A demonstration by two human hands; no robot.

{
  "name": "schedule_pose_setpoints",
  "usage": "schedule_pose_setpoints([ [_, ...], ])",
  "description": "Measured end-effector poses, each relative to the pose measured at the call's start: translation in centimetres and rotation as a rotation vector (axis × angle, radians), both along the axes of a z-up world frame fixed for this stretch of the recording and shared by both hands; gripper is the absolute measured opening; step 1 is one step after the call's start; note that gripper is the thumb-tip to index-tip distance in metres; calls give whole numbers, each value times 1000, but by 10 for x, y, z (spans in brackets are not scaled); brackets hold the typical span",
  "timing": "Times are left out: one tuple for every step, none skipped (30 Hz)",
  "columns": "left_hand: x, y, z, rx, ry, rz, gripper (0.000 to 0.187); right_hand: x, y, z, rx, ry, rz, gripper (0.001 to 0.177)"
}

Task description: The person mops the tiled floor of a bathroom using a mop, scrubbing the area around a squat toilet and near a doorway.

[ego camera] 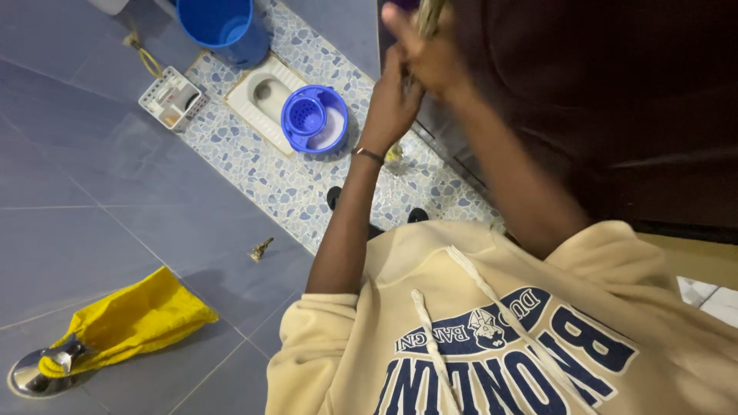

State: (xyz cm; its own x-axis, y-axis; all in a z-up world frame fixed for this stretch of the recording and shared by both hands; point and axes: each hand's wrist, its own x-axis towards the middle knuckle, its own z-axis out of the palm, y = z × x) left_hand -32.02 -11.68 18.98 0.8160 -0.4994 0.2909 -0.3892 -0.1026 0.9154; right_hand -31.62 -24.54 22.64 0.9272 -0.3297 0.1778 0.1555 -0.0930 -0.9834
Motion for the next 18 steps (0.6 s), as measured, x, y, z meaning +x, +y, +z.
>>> schedule_pose_setpoints([
  [-2,7,-6,-3,51,-7,67,-3,3,-14,-90,53,-31,45],
  [-7,15,-10,-4,79,-15,72,-11,9,-33,-175,115,-61,49],
  [-11,23,-12,-5,107,-23,76,-19,9,-54,-172,163,-28,43],
  [-15,30,-9,-8,134,-28,80,-28,8,-76,-170,208,9,40],
  [-22,37,-3,9,97,-37,84,-37,10,-100,-143,298,-57,43],
  [-30,44,7,26,61,-40,87,-47,11,-123,-117,389,-116,48],
  [-39,50,22,44,25,-44,91,-56,7,-143,-172,422,-98,43],
  [-48,53,39,-1,-22,-37,88,-67,4,-162,-224,456,-79,38],
  [-57,53,58,-46,-69,-29,86,-76,4,-177,-276,489,-60,35],
  [-66,53,77,-93,-117,-27,83,-85,8,-190,-240,433,8,35],
  [-76,56,96,-162,-28,-10,75,-97,14,-201,-202,376,75,36],
  [-90,58,113,-229,68,3,66,-114,21,-208,-161,325,138,38],
  [-104,61,128,-295,164,17,58,-130,28,-213,-211,297,166,33],
  [-115,68,141,-291,184,58,40,-151,35,-215,-260,273,188,29],
  [-125,76,150,-283,217,111,26,-170,43,-216,-310,249,209,25],
  [-133,83,156,-276,245,159,17,-182,49,-216,-359,220,227,22],
  [-140,91,159,-266,288,218,22,-186,52,-217,-409,190,244,21],
  [-147,102,161,-177,204,249,32,-193,57,-217,-437,216,226,19],
])
